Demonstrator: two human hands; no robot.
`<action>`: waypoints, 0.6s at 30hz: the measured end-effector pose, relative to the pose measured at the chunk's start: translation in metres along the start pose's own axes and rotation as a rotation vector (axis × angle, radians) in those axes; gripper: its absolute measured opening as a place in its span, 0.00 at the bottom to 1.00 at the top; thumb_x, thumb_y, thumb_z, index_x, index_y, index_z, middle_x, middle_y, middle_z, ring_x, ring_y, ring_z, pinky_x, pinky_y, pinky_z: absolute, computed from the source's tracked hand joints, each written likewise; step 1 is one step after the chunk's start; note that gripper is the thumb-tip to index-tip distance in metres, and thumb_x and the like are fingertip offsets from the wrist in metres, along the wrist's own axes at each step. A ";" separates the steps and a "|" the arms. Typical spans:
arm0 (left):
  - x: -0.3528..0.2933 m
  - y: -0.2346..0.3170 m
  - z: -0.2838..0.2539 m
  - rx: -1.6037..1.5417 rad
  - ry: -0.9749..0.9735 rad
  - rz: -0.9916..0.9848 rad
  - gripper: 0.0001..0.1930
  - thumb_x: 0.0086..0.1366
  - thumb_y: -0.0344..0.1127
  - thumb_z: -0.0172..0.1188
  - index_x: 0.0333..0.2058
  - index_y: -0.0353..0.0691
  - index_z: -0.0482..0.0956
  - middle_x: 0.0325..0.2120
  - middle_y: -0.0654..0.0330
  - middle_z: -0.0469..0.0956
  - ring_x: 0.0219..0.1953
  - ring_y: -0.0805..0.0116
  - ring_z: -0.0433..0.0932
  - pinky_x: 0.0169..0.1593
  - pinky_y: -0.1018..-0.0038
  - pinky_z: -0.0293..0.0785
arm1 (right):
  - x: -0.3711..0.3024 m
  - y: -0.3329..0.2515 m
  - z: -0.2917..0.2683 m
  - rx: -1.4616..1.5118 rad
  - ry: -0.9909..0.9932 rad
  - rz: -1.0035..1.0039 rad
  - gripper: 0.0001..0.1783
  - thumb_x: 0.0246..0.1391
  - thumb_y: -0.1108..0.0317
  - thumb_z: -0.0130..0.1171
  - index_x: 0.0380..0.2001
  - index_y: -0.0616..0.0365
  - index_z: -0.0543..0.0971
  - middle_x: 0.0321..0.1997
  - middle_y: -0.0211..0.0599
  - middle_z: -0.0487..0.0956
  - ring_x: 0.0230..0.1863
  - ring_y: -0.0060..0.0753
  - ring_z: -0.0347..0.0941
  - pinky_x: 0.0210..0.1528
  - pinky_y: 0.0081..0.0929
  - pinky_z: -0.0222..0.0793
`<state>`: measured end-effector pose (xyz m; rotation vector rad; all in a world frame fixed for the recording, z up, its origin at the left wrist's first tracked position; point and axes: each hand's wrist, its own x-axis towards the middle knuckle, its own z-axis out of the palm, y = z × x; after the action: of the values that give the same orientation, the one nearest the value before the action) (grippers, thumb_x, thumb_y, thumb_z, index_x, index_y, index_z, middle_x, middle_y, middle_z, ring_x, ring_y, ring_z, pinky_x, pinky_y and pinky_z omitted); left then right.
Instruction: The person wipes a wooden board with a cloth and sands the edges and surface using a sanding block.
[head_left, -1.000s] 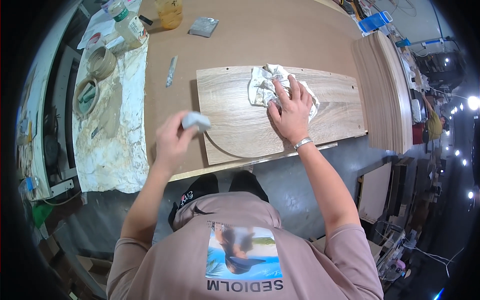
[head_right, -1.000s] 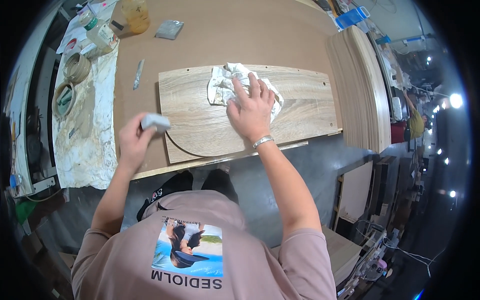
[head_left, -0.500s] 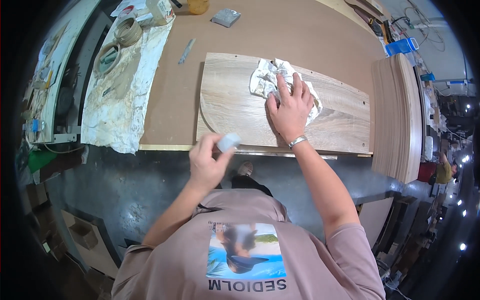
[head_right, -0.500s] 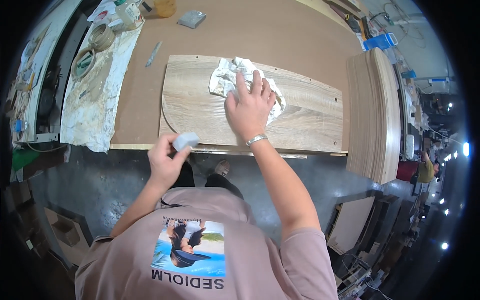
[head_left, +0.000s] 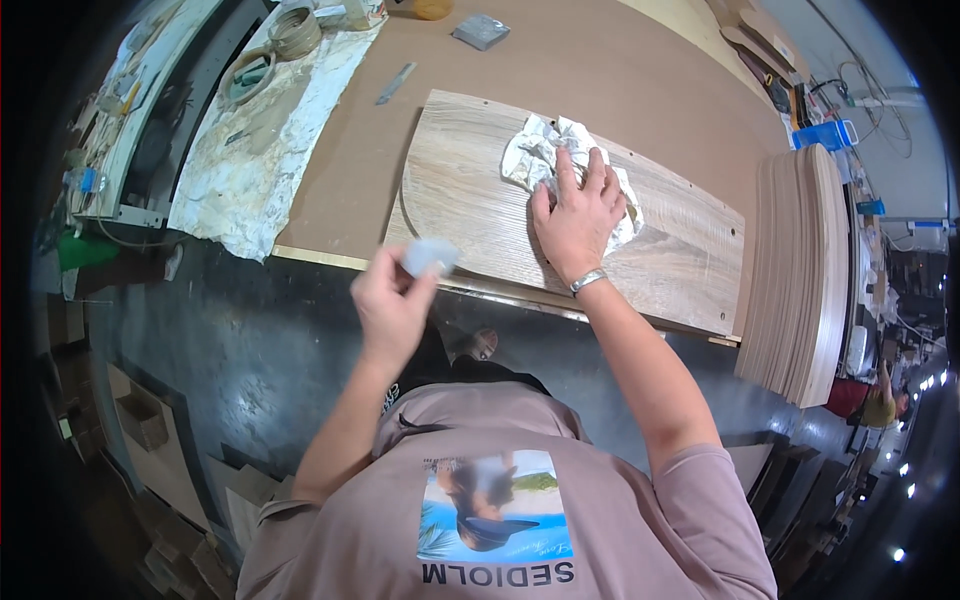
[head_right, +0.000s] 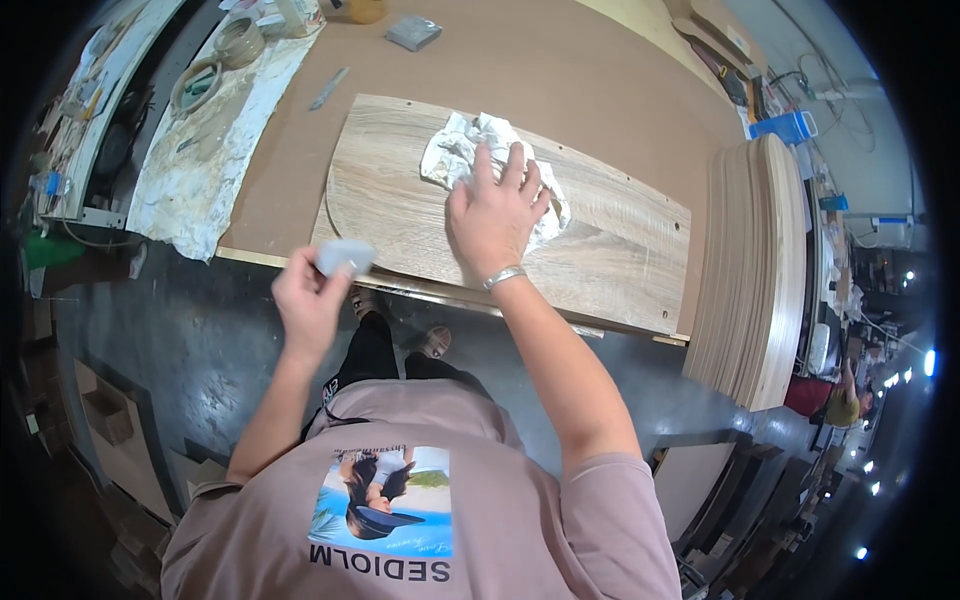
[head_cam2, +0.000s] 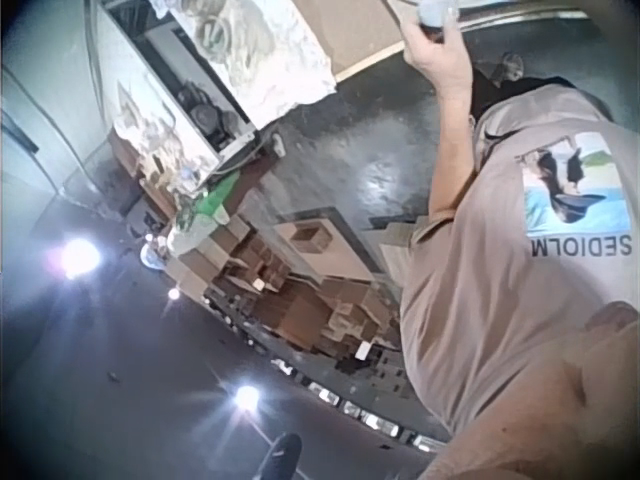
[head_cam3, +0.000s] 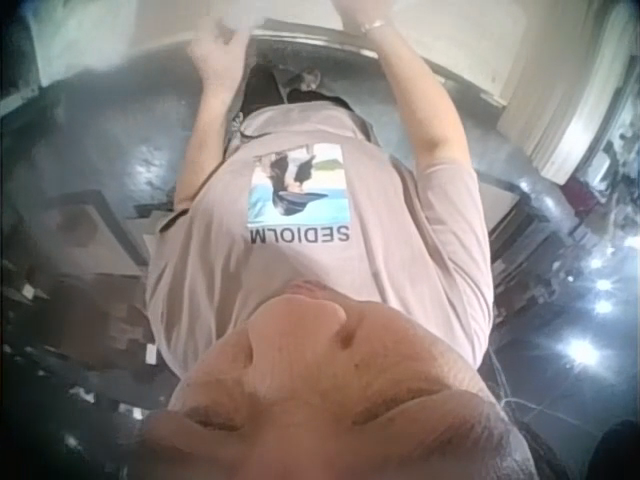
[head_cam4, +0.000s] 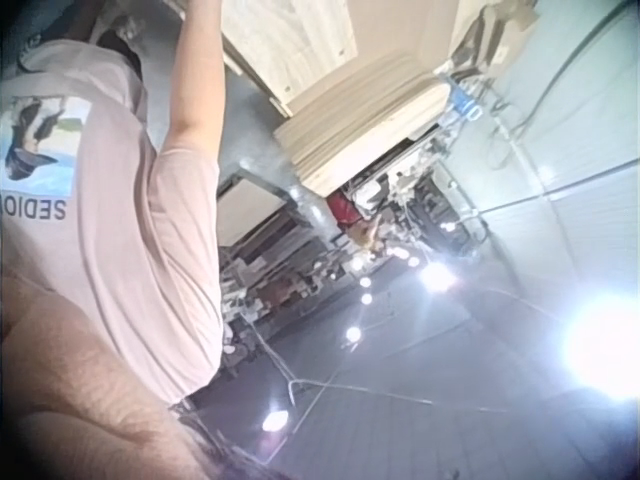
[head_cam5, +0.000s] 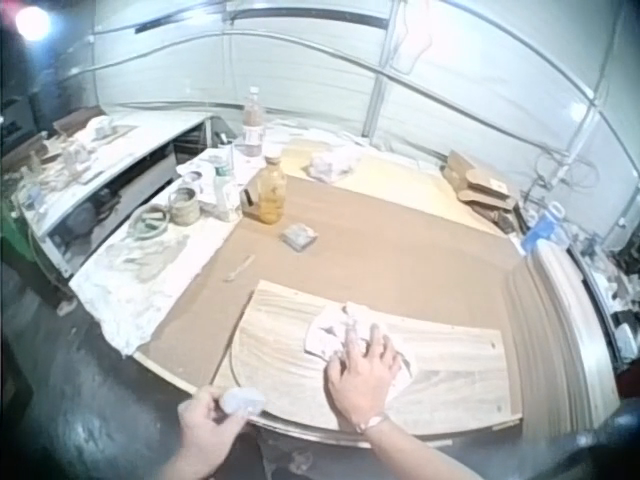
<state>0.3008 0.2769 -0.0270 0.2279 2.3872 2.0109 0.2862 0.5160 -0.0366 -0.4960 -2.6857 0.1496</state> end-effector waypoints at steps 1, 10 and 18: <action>0.016 0.000 -0.003 -0.114 0.053 -0.020 0.11 0.59 0.23 0.67 0.39 0.30 0.77 0.34 0.58 0.81 0.33 0.77 0.79 0.37 0.78 0.77 | 0.003 0.000 -0.001 0.002 -0.005 0.017 0.29 0.53 0.55 0.59 0.59 0.46 0.76 0.68 0.53 0.64 0.67 0.60 0.58 0.66 0.56 0.51; 0.141 -0.049 -0.134 0.890 0.342 0.498 0.17 0.53 0.21 0.62 0.42 0.42 0.82 0.44 0.58 0.79 0.43 0.53 0.77 0.48 0.64 0.75 | 0.005 0.004 0.001 0.001 0.045 -0.007 0.30 0.52 0.56 0.59 0.60 0.45 0.75 0.69 0.52 0.63 0.67 0.61 0.57 0.65 0.63 0.50; 0.085 0.050 -0.002 0.414 -0.289 0.485 0.41 0.52 0.35 0.71 0.65 0.41 0.64 0.64 0.48 0.64 0.65 0.48 0.65 0.66 0.59 0.63 | 0.014 -0.026 -0.006 1.167 -0.353 0.340 0.28 0.53 0.68 0.59 0.59 0.60 0.74 0.63 0.50 0.69 0.63 0.48 0.64 0.66 0.40 0.60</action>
<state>0.2212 0.2929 0.0292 1.1121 2.6959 1.4316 0.2682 0.4967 -0.0212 -0.5261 -2.2305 1.8681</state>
